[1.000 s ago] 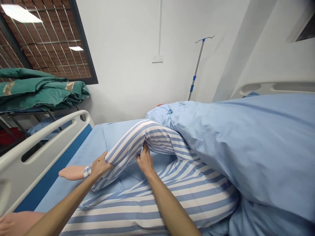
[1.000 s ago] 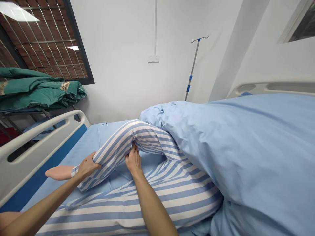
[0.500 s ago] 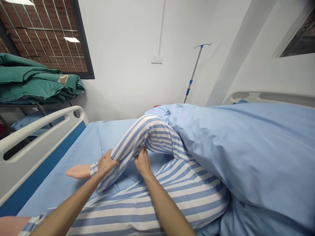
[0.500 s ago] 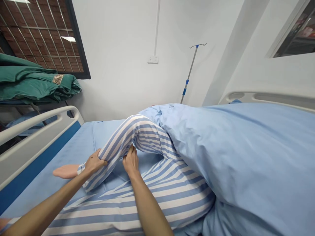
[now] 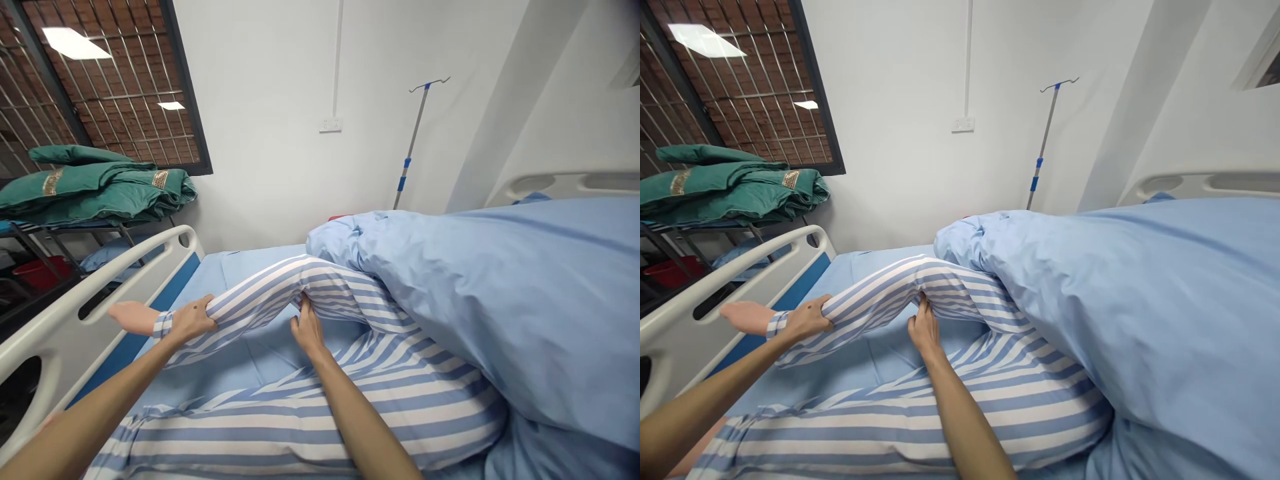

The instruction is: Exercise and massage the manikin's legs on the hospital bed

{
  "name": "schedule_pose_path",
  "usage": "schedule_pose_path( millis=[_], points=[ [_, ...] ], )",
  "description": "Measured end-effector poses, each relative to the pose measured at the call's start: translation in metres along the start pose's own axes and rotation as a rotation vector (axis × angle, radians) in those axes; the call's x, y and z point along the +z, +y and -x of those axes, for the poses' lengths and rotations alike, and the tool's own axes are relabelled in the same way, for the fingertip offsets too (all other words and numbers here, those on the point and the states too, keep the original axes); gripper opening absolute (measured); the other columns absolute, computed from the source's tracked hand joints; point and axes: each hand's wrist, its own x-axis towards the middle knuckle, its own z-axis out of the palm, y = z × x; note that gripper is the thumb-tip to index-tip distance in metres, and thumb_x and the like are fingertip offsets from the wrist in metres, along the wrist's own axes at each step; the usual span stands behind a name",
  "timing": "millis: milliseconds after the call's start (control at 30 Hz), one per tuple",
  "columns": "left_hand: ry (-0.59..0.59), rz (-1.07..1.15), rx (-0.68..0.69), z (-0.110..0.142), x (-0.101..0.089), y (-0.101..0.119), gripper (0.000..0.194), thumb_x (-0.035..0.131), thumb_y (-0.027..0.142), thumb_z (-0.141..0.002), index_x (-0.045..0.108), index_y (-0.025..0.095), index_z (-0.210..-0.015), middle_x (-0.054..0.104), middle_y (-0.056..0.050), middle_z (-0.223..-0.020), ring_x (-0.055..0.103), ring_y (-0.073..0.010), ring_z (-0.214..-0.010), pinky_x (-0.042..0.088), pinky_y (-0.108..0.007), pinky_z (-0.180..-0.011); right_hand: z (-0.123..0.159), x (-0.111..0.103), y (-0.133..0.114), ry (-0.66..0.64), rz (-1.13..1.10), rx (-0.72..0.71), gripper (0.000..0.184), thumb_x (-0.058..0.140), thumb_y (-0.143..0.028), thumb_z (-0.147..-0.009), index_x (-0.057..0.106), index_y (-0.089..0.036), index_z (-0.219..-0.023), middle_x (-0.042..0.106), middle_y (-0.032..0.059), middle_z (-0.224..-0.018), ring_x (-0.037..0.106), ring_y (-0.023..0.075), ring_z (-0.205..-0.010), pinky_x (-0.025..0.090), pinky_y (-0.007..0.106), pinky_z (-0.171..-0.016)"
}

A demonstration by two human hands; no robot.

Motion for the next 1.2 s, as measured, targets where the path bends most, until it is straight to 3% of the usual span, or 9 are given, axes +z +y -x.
schedule_pose_path(
  millis=[200, 300, 467, 867, 1067, 1200],
  points=[
    [-0.019, -0.183, 0.070, 0.006, -0.002, -0.035, 0.055, 0.052, 0.031, -0.054, 0.048, 0.029, -0.109, 0.064, -0.006, -0.092, 0.058, -0.0280, -0.081, 0.036, -0.030, -0.059, 0.008, 0.005, -0.003, -0.243, 0.134, 0.048, 0.034, 0.041, -0.024, -0.081, 0.046, -0.010, -0.112, 0.058, 0.0144, -0.103, 0.057, 0.0203, -0.090, 0.039, 0.028, -0.076],
    [-0.039, -0.236, 0.142, 0.010, 0.001, -0.049, 0.050, 0.051, 0.035, -0.058, 0.049, 0.026, -0.107, 0.064, -0.007, -0.095, 0.059, -0.0284, -0.083, 0.038, -0.031, -0.062, 0.011, 0.010, -0.001, -0.349, 0.147, 0.032, 0.034, 0.043, -0.027, -0.080, 0.048, -0.010, -0.110, 0.059, 0.0148, -0.101, 0.057, 0.0212, -0.091, 0.037, 0.027, -0.075],
    [-0.073, -0.253, 0.221, 0.010, 0.013, -0.066, 0.050, 0.050, 0.041, -0.061, 0.048, 0.024, -0.109, 0.064, -0.009, -0.102, 0.059, -0.0297, -0.085, 0.040, -0.033, -0.063, 0.012, 0.015, 0.005, -0.397, 0.105, 0.017, 0.036, 0.042, -0.026, -0.080, 0.047, -0.012, -0.113, 0.058, 0.0138, -0.105, 0.056, 0.0202, -0.093, 0.035, 0.026, -0.077],
    [-0.038, -0.280, 0.301, -0.023, 0.039, -0.084, 0.047, 0.051, 0.034, -0.063, 0.050, 0.024, -0.108, 0.064, -0.009, -0.100, 0.058, -0.0290, -0.089, 0.038, -0.037, -0.074, 0.014, 0.030, 0.020, -0.565, 0.211, 0.025, 0.031, 0.045, -0.030, -0.078, 0.054, -0.012, -0.102, 0.060, 0.0132, -0.102, 0.054, 0.0214, -0.095, 0.034, 0.026, -0.076],
    [-0.049, -0.252, 0.304, -0.025, 0.061, -0.089, 0.046, 0.051, 0.033, -0.062, 0.051, 0.023, -0.107, 0.064, -0.010, -0.098, 0.057, -0.0285, -0.089, 0.037, -0.038, -0.075, 0.014, 0.036, 0.029, -0.690, 0.255, 0.000, 0.028, 0.048, -0.029, -0.075, 0.057, -0.013, -0.095, 0.062, 0.0102, -0.091, 0.055, 0.0187, -0.082, 0.033, 0.025, -0.069],
    [-0.060, -0.236, 0.312, -0.027, 0.065, -0.091, 0.046, 0.051, 0.033, -0.061, 0.051, 0.023, -0.107, 0.064, -0.010, -0.097, 0.057, -0.0279, -0.088, 0.036, -0.038, -0.075, 0.013, 0.033, 0.028, -0.726, 0.242, -0.053, 0.025, 0.047, -0.027, -0.074, 0.061, -0.014, -0.090, 0.064, 0.0076, -0.084, 0.055, 0.0165, -0.078, 0.033, 0.023, -0.067]
  ],
)
